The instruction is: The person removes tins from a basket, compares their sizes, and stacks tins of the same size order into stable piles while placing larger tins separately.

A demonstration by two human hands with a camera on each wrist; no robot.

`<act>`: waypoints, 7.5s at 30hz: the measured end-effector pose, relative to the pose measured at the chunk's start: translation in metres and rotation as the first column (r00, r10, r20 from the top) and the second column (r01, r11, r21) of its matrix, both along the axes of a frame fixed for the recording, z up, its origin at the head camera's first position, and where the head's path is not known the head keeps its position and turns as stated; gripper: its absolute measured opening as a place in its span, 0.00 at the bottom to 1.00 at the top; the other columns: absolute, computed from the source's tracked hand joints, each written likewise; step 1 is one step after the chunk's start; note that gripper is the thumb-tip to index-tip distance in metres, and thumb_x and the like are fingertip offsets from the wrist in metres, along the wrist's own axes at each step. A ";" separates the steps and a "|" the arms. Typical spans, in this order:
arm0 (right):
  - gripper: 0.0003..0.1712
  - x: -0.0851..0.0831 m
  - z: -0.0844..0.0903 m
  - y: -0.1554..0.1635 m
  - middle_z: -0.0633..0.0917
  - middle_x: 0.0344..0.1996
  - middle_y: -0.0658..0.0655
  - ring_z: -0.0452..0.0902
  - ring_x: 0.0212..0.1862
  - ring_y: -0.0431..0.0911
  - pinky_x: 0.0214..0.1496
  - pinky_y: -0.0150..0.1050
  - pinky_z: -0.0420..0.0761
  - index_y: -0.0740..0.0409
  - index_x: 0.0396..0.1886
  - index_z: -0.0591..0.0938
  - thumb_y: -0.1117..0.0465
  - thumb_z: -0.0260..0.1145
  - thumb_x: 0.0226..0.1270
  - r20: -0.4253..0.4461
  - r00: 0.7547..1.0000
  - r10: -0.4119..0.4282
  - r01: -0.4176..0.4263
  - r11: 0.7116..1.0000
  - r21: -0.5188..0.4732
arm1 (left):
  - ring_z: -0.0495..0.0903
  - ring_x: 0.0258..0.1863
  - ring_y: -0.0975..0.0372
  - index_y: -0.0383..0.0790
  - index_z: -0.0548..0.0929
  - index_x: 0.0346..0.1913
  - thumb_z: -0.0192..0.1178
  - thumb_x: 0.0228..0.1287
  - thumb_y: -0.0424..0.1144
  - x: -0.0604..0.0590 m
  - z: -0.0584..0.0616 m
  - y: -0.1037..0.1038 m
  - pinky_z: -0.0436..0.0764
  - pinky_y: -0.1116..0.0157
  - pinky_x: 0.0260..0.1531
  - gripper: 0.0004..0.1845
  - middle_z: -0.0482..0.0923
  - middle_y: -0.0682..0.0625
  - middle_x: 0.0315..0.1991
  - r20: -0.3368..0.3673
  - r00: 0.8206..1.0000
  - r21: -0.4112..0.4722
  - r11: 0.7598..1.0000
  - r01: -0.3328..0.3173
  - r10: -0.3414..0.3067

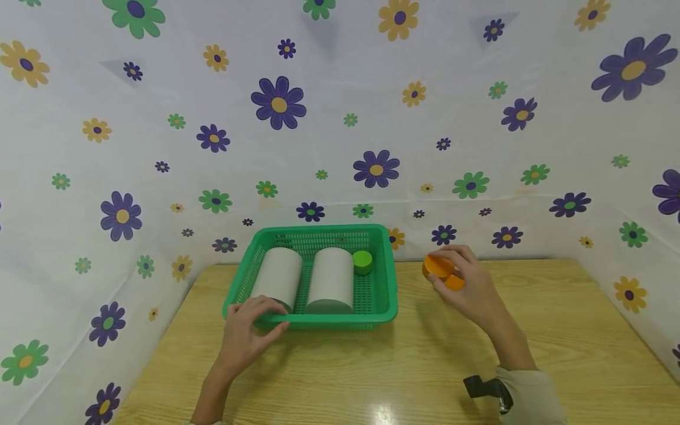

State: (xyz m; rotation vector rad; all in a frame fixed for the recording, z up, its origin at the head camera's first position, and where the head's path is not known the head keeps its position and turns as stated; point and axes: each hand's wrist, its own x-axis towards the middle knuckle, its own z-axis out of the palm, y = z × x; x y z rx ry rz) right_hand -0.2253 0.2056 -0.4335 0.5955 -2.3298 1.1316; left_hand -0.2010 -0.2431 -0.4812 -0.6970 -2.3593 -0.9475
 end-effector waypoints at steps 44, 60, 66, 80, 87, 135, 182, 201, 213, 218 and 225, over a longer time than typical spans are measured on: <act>0.23 -0.018 -0.056 0.042 0.79 0.54 0.66 0.76 0.55 0.60 0.46 0.58 0.83 0.66 0.59 0.80 0.68 0.73 0.65 0.122 0.981 -0.148 0.157 0.986 -0.064 | 0.79 0.44 0.62 0.58 0.86 0.40 0.78 0.54 0.39 0.000 0.000 0.001 0.55 0.54 0.42 0.14 0.83 0.66 0.40 0.002 1.000 0.004 1.000 -0.005 0.005; 0.22 -0.016 -0.064 0.040 0.77 0.54 0.70 0.75 0.56 0.64 0.50 0.61 0.81 0.69 0.58 0.80 0.69 0.72 0.66 0.179 0.972 -0.152 0.164 0.985 -0.050 | 0.79 0.44 0.61 0.58 0.86 0.40 0.78 0.53 0.39 0.001 0.001 0.001 0.55 0.55 0.42 0.14 0.83 0.65 0.40 -0.008 1.000 -0.003 1.000 -0.008 0.008; 0.22 -0.017 -0.067 0.041 0.77 0.55 0.69 0.75 0.56 0.64 0.51 0.62 0.80 0.68 0.59 0.80 0.68 0.72 0.66 0.188 0.970 -0.152 0.165 0.985 -0.053 | 0.79 0.44 0.61 0.56 0.87 0.40 0.78 0.53 0.39 0.001 0.001 0.002 0.56 0.55 0.42 0.13 0.83 0.65 0.41 -0.010 1.000 -0.004 1.000 -0.007 0.007; 0.23 -0.017 -0.066 0.043 0.77 0.55 0.69 0.75 0.55 0.63 0.51 0.63 0.80 0.67 0.60 0.79 0.65 0.72 0.68 0.208 0.964 -0.163 0.172 0.985 -0.027 | 0.80 0.44 0.61 0.54 0.87 0.39 0.78 0.53 0.38 0.000 0.000 0.001 0.55 0.55 0.42 0.12 0.83 0.65 0.40 -0.012 1.000 -0.004 1.000 -0.005 0.005; 0.22 -0.016 -0.062 0.046 0.78 0.56 0.69 0.74 0.57 0.64 0.58 0.69 0.73 0.66 0.58 0.80 0.64 0.73 0.67 0.177 0.972 -0.156 0.163 0.986 -0.023 | 0.79 0.44 0.61 0.55 0.87 0.39 0.78 0.54 0.38 -0.001 0.000 0.002 0.55 0.55 0.42 0.12 0.83 0.65 0.40 -0.005 1.000 -0.004 1.000 -0.002 0.002; 0.18 -0.006 -0.024 -0.015 0.81 0.53 0.59 0.76 0.59 0.56 0.60 0.59 0.73 0.61 0.51 0.85 0.68 0.77 0.60 -0.060 0.997 -0.046 0.046 0.999 0.009 | 0.83 0.43 0.62 0.51 0.87 0.38 0.77 0.53 0.30 0.007 0.015 0.002 0.63 0.53 0.46 0.14 0.84 0.61 0.40 0.057 0.998 0.031 0.999 0.037 -0.039; 0.22 -0.070 -0.001 -0.078 0.81 0.55 0.63 0.77 0.57 0.58 0.61 0.56 0.77 0.63 0.56 0.82 0.60 0.75 0.65 0.084 0.987 0.136 -0.155 0.944 0.291 | 0.81 0.45 0.61 0.51 0.87 0.38 0.76 0.56 0.33 0.006 0.009 0.003 0.55 0.50 0.47 0.11 0.84 0.61 0.39 0.133 0.991 0.109 0.994 -0.002 -0.013; 0.24 -0.101 0.001 -0.099 0.79 0.57 0.61 0.75 0.60 0.56 0.61 0.53 0.77 0.60 0.60 0.82 0.60 0.75 0.65 0.181 0.975 0.130 -0.201 0.865 0.460 | 0.81 0.45 0.61 0.49 0.87 0.38 0.76 0.58 0.33 0.006 0.011 0.003 0.53 0.50 0.48 0.09 0.84 0.60 0.39 0.162 0.987 0.111 0.994 0.001 -0.019; 0.22 -0.111 -0.003 -0.111 0.80 0.54 0.63 0.77 0.53 0.55 0.56 0.52 0.79 0.59 0.57 0.83 0.62 0.76 0.64 0.195 0.973 0.121 -0.215 0.781 0.587 | 0.81 0.44 0.60 0.50 0.87 0.38 0.76 0.56 0.31 0.006 0.010 0.002 0.54 0.50 0.47 0.12 0.84 0.60 0.39 0.142 0.989 0.123 0.992 0.018 -0.036; 0.25 -0.117 -0.007 -0.119 0.80 0.57 0.64 0.76 0.57 0.59 0.61 0.54 0.76 0.57 0.59 0.82 0.59 0.77 0.63 0.191 0.976 0.103 -0.207 0.704 0.680 | 0.81 0.45 0.62 0.51 0.87 0.38 0.76 0.56 0.32 0.006 0.007 0.000 0.54 0.50 0.47 0.12 0.84 0.61 0.39 0.147 0.989 0.116 0.993 0.011 -0.028; 0.29 -0.122 -0.009 -0.126 0.80 0.57 0.65 0.76 0.59 0.61 0.68 0.57 0.69 0.58 0.63 0.80 0.56 0.76 0.64 0.185 0.979 0.089 -0.200 0.623 0.756 | 0.81 0.45 0.61 0.51 0.87 0.38 0.77 0.55 0.31 0.004 0.008 0.001 0.54 0.50 0.48 0.13 0.84 0.61 0.39 0.135 0.991 0.114 0.993 0.011 -0.026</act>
